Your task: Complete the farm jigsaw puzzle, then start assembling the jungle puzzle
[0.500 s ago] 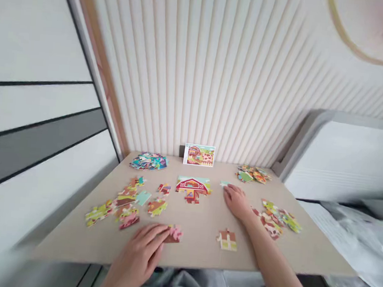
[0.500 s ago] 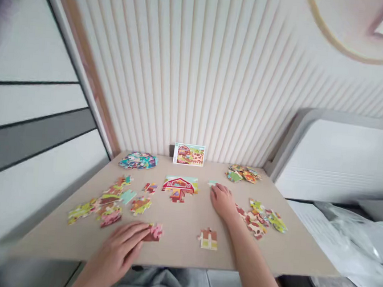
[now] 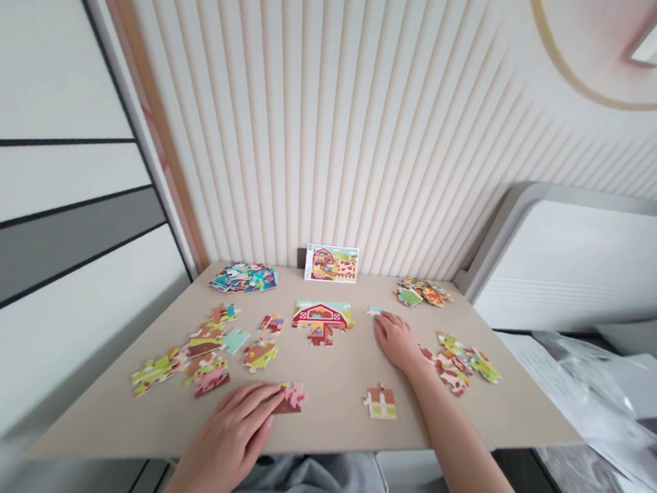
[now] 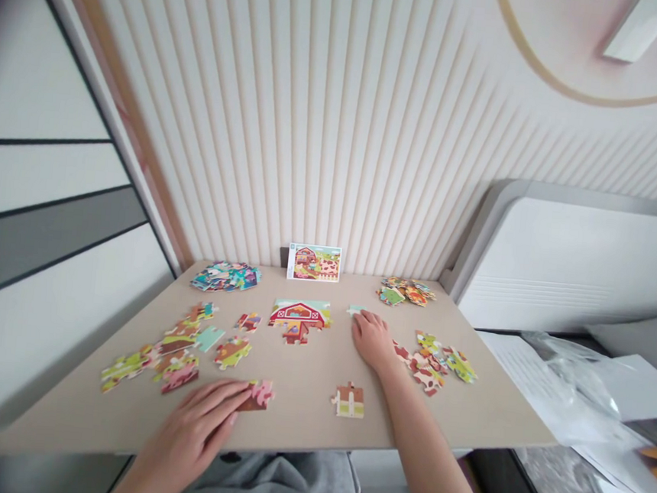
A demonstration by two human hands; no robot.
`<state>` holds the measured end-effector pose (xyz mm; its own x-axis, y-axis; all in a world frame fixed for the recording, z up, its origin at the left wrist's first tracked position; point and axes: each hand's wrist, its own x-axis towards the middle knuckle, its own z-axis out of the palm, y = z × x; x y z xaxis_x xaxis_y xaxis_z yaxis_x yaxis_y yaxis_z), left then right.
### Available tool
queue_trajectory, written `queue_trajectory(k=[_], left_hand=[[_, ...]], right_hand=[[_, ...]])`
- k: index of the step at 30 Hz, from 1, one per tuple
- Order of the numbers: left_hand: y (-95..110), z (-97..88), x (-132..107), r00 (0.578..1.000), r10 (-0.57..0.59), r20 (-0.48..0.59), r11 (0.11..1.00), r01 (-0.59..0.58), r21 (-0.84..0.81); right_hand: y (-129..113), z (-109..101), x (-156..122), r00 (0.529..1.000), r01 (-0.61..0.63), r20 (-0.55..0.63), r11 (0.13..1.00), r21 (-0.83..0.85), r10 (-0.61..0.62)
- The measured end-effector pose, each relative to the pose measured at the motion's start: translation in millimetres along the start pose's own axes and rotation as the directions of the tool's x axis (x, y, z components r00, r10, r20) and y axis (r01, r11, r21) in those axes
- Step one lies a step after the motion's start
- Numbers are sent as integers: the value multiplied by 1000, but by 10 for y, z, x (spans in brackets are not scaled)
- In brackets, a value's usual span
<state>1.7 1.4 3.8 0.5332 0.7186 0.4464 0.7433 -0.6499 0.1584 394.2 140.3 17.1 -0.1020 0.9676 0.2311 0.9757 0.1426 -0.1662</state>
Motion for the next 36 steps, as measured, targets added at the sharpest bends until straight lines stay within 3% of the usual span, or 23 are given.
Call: queue_trajectory(k=[8, 14, 19, 23, 26, 30, 36], left_hand=[[51, -41, 26, 1000, -2, -4, 1000, 2, 12], [64, -22, -8, 997, -69, -21, 997, 68, -28], [-293, -202, 77, 956, -224, -190, 971, 235, 35], [-763, -333, 132, 917, -347, -196, 905, 382, 184], [-1015, -289, 80, 884, -424, -194, 860, 461, 219], [-1147, -158, -23, 857, -466, -219, 842, 506, 188], [-1134, -129, -68, 832, -494, -254, 830, 538, 149]], right_hand=[[30, 26, 0, 1000, 12, -3, 1000, 3, -12], [100, 108, 30, 1000, 26, -9, 1000, 5, -26], [142, 134, 46, 999, 43, -10, 999, 10, -43], [197, 178, 49, 998, 55, -18, 998, 12, -54], [258, 249, 61, 998, 57, -20, 998, 9, -57], [307, 304, 81, 998, 58, -11, 998, 5, -58], [276, 257, 76, 998, 62, -1, 998, -8, -62]])
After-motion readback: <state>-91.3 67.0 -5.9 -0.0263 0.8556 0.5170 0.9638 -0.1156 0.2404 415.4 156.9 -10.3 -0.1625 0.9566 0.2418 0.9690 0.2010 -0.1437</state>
